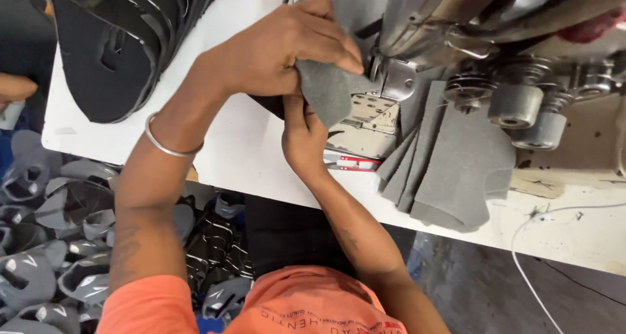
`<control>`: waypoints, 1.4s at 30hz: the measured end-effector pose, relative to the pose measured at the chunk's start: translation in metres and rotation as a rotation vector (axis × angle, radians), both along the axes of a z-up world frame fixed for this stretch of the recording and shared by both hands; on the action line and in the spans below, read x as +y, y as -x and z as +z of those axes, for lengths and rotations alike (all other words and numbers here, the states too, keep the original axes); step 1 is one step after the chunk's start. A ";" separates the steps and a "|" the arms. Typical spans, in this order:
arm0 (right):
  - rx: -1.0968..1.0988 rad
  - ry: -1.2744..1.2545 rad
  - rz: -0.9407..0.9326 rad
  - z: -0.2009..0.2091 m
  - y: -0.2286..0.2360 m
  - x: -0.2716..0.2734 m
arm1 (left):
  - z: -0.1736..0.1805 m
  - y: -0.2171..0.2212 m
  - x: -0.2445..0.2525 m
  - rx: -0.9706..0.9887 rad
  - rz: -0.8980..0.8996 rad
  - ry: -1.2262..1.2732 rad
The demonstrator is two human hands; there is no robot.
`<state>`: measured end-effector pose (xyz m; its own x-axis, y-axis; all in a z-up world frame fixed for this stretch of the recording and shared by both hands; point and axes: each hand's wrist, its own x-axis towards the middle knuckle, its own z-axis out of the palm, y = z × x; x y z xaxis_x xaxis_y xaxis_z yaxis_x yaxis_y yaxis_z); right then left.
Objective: The person uses a sewing machine to stitch a gray fabric strap onto the upper part of a black shoe. They repeatedly pick up shoes and straps, align them under the machine's needle, and guide them through the sewing process. After sewing, they use scissors to cut the thread and place the finished shoe aside.
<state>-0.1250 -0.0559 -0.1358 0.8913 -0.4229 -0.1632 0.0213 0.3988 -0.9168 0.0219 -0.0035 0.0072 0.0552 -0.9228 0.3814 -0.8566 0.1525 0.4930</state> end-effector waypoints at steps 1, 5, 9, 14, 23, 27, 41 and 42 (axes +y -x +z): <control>-0.003 0.002 0.000 0.004 0.005 -0.005 | 0.001 0.007 0.000 -0.003 0.000 0.002; -0.018 0.377 0.027 0.035 0.043 -0.032 | 0.007 0.058 0.002 -0.192 0.167 0.014; -0.006 0.501 0.089 0.068 0.082 -0.057 | 0.002 0.106 0.001 -0.389 0.404 0.005; -0.131 0.698 -0.098 0.099 0.082 -0.060 | 0.000 0.091 0.000 -0.135 0.458 0.088; -0.045 1.150 -0.028 0.091 0.078 -0.069 | 0.013 0.073 -0.008 0.216 0.433 0.189; 0.029 0.977 0.004 0.082 0.075 -0.066 | 0.012 0.074 -0.005 0.205 0.441 0.185; -0.140 0.347 0.049 0.027 0.089 -0.076 | -0.004 0.132 -0.003 -0.013 0.624 0.006; -0.120 0.336 0.072 0.028 0.086 -0.078 | -0.002 0.127 -0.004 0.007 0.604 -0.005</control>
<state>-0.2111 -0.1339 -0.1081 0.9253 -0.3702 0.0816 0.1193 0.0798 -0.9896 -0.1055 -0.0070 0.0049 0.5725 -0.7292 0.3749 -0.7876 -0.3619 0.4987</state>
